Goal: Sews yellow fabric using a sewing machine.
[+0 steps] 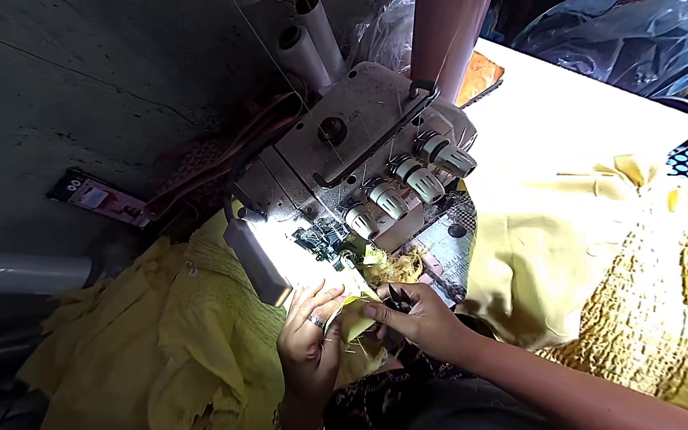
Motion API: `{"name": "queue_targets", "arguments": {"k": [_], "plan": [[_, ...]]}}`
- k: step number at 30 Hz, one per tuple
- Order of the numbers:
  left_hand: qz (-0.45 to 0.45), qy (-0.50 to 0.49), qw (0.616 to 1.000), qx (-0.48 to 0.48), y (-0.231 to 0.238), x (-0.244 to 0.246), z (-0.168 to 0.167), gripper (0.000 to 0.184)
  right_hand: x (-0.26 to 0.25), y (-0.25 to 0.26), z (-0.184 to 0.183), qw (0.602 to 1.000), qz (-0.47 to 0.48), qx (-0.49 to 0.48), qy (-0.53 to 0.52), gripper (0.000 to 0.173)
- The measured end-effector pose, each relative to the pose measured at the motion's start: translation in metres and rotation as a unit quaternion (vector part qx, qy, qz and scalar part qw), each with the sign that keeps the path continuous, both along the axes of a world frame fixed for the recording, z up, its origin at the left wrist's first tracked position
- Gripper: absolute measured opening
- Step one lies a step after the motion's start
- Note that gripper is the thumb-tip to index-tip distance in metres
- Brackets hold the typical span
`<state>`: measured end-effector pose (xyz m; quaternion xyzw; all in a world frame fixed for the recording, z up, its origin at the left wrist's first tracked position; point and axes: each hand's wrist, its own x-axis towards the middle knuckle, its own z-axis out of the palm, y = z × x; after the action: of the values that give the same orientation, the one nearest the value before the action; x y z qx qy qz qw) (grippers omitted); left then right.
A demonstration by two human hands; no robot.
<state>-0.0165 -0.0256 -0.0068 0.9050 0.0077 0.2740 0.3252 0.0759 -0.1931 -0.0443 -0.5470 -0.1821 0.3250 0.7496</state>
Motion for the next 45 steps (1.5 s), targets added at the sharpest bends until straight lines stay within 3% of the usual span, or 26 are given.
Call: {"name": "queue_targets", "arguments": {"k": [3, 8, 12, 15, 20, 23, 27, 31, 35, 39, 42, 45], "plan": [[0.016, 0.002, 1.000, 0.002, -0.009, 0.001, 0.001, 0.023, -0.001, 0.001, -0.003, 1.000, 0.000, 0.011, -0.003, 0.008], [0.031, -0.014, 0.995, 0.091, -0.018, -0.001, -0.005, 0.016, 0.003, -0.004, 0.001, 1.000, 0.021, 0.003, -0.011, 0.004], [0.031, -0.025, 0.991, 0.131, -0.017, -0.004, -0.010, 0.017, 0.008, -0.008, -0.001, 0.998, 0.054, 0.016, -0.027, 0.024], [0.031, -0.023, 0.987, 0.156, -0.017, -0.005, -0.011, 0.016, 0.008, -0.005, 0.003, 0.999, 0.040, 0.000, -0.008, 0.021], [0.037, -0.017, 0.972, 0.231, -0.016, -0.010, -0.019, 0.031, 0.003, -0.006, 0.001, 1.000, 0.002, -0.012, -0.015, 0.016], [0.041, -0.050, 0.972, 0.225, -0.008, -0.009, -0.021, 0.019, 0.003, -0.005, 0.003, 1.000, -0.004, -0.010, -0.024, 0.017], [0.019, -0.033, 0.978, 0.203, 0.003, -0.004, -0.012, 0.025, 0.011, 0.001, 0.006, 0.999, -0.016, -0.026, -0.041, 0.016], [-0.014, 0.017, 0.985, 0.172, 0.018, 0.005, 0.004, 0.031, 0.027, 0.021, 0.005, 0.997, -0.047, -0.039, -0.057, 0.034], [-0.006, 0.041, 0.988, 0.148, 0.039, 0.018, 0.007, 0.035, 0.034, 0.035, 0.005, 0.995, -0.083, -0.029, -0.057, 0.040], [0.036, 0.045, 0.988, 0.144, 0.057, 0.032, 0.007, 0.030, 0.024, 0.028, -0.022, 0.979, -0.124, 0.003, -0.163, 0.036], [0.083, 0.054, 0.983, 0.157, 0.059, 0.034, 0.009, 0.027, 0.019, 0.010, -0.059, 0.946, -0.133, -0.019, -0.295, 0.049], [0.116, 0.079, 0.975, 0.170, 0.053, 0.022, 0.012, 0.030, 0.015, -0.008, -0.059, 0.922, -0.117, -0.070, -0.363, 0.054]]}}
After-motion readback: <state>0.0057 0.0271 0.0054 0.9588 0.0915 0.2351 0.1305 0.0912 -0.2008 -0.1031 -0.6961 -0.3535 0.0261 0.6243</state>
